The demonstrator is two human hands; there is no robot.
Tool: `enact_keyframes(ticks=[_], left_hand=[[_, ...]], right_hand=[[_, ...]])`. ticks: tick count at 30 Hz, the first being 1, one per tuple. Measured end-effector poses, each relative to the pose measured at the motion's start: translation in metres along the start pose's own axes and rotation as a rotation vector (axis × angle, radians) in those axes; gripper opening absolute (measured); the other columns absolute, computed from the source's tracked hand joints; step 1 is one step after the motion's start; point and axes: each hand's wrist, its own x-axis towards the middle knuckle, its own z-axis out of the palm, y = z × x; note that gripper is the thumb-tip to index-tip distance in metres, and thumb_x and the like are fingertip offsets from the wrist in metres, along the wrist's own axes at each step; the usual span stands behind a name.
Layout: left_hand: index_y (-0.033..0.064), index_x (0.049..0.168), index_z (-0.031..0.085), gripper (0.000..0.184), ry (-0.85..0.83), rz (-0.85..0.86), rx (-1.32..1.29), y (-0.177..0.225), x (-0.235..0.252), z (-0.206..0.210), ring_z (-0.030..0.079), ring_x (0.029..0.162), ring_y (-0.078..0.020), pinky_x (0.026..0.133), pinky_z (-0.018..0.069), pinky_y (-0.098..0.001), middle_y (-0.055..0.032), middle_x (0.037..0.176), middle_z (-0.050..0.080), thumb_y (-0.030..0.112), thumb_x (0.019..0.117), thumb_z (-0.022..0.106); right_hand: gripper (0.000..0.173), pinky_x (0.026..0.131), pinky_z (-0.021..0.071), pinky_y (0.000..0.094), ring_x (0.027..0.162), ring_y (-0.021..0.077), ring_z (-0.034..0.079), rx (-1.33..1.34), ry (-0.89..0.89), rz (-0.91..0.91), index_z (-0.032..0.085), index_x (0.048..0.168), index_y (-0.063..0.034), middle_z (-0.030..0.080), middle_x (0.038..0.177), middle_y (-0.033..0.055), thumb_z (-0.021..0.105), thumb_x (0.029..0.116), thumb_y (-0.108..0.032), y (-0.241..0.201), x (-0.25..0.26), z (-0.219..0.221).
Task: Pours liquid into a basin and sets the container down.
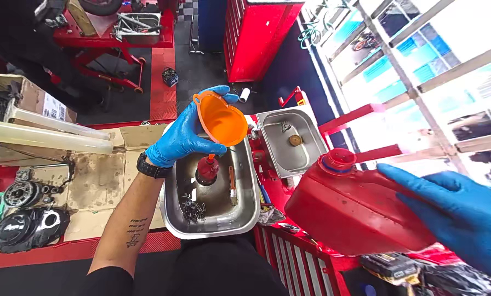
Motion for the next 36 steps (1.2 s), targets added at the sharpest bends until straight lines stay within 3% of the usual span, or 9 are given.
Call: enact_keyframes(ticks=[6,10,15,21,26,31,33,36], left_hand=[[0.0024,0.153,0.034,0.102,0.012,0.03,0.07,0.003,-0.004,0.002,0.053,0.135,-0.0242,0.109,0.0521,-0.0391,-0.0125,0.149,0.051,0.007,0.0677,0.09],[0.0036,0.152,0.036,0.101,0.06,0.09,0.074,0.011,-0.007,0.003,0.053,0.137,-0.024,0.112,0.0497,-0.0386,-0.0109,0.149,0.052,0.009,0.0674,0.09],[0.0048,0.148,0.04,0.096,0.131,0.122,0.052,0.021,-0.007,-0.002,0.053,0.137,-0.025,0.113,0.0492,-0.0383,-0.0102,0.146,0.056,0.013,0.0668,0.091],[-0.0013,0.15,0.036,0.102,0.116,0.094,0.04,0.014,-0.006,0.001,0.051,0.139,-0.0273,0.116,0.0459,-0.0424,-0.0147,0.149,0.052,0.008,0.0653,0.092],[-0.0018,0.152,0.034,0.101,0.101,0.053,0.048,0.002,-0.008,0.002,0.052,0.137,-0.0262,0.111,0.0502,-0.0413,-0.0154,0.15,0.051,0.005,0.0673,0.089],[-0.0012,0.152,0.033,0.102,0.097,0.041,0.016,-0.007,-0.009,0.002,0.053,0.137,-0.0264,0.111,0.0507,-0.0409,-0.0148,0.149,0.052,0.003,0.0677,0.09],[-0.0014,0.152,0.033,0.102,0.101,0.031,0.003,-0.01,-0.011,0.003,0.052,0.137,-0.0262,0.111,0.0502,-0.0409,-0.0146,0.149,0.051,0.004,0.0674,0.089],[-0.0002,0.152,0.035,0.1,0.118,0.003,-0.03,-0.012,-0.016,0.003,0.053,0.137,-0.0267,0.111,0.0508,-0.0413,-0.014,0.148,0.053,0.0,0.0661,0.087]], right_hand=[[0.051,0.066,0.0487,0.0638,0.086,0.0457,0.065,-0.018,0.101,0.128,0.055,0.151,-0.0264,0.065,0.108,0.0262,0.051,0.1002,-0.023,0.008,-0.027,0.026],[0.048,0.07,0.051,0.0659,0.088,0.0458,0.067,-0.036,0.173,0.214,0.059,0.146,-0.0181,0.067,0.108,0.0264,0.055,0.0979,-0.019,0.015,-0.041,0.047],[0.049,0.067,0.0505,0.0662,0.086,0.0458,0.067,-0.028,0.172,0.28,0.06,0.145,-0.0195,0.067,0.105,0.0252,0.058,0.0961,-0.014,0.026,-0.042,0.069],[0.049,0.065,0.0476,0.0692,0.085,0.0504,0.066,-0.034,0.199,0.205,0.057,0.148,-0.0247,0.066,0.106,0.029,0.052,0.0998,-0.018,0.034,-0.034,0.074],[0.043,0.075,0.0497,0.0618,0.092,0.045,0.065,0.012,0.255,0.073,0.06,0.146,-0.0304,0.066,0.11,0.0284,0.054,0.1047,-0.022,0.037,-0.02,0.049],[0.044,0.074,0.0508,0.0554,0.09,0.0367,0.065,0.039,0.163,-0.189,0.058,0.147,-0.0324,0.066,0.108,0.0218,0.051,0.1048,-0.024,0.031,0.029,0.005],[0.042,0.073,0.051,0.0527,0.088,0.0347,0.064,0.037,0.127,-0.276,0.06,0.146,-0.0265,0.065,0.104,0.0216,0.05,0.1048,-0.022,0.014,0.054,-0.017],[0.041,0.069,0.0498,0.0523,0.082,0.0354,0.061,0.049,0.068,-0.287,0.067,0.136,-0.0065,0.062,0.098,0.0248,0.054,0.0973,-0.008,-0.035,0.087,-0.052]])
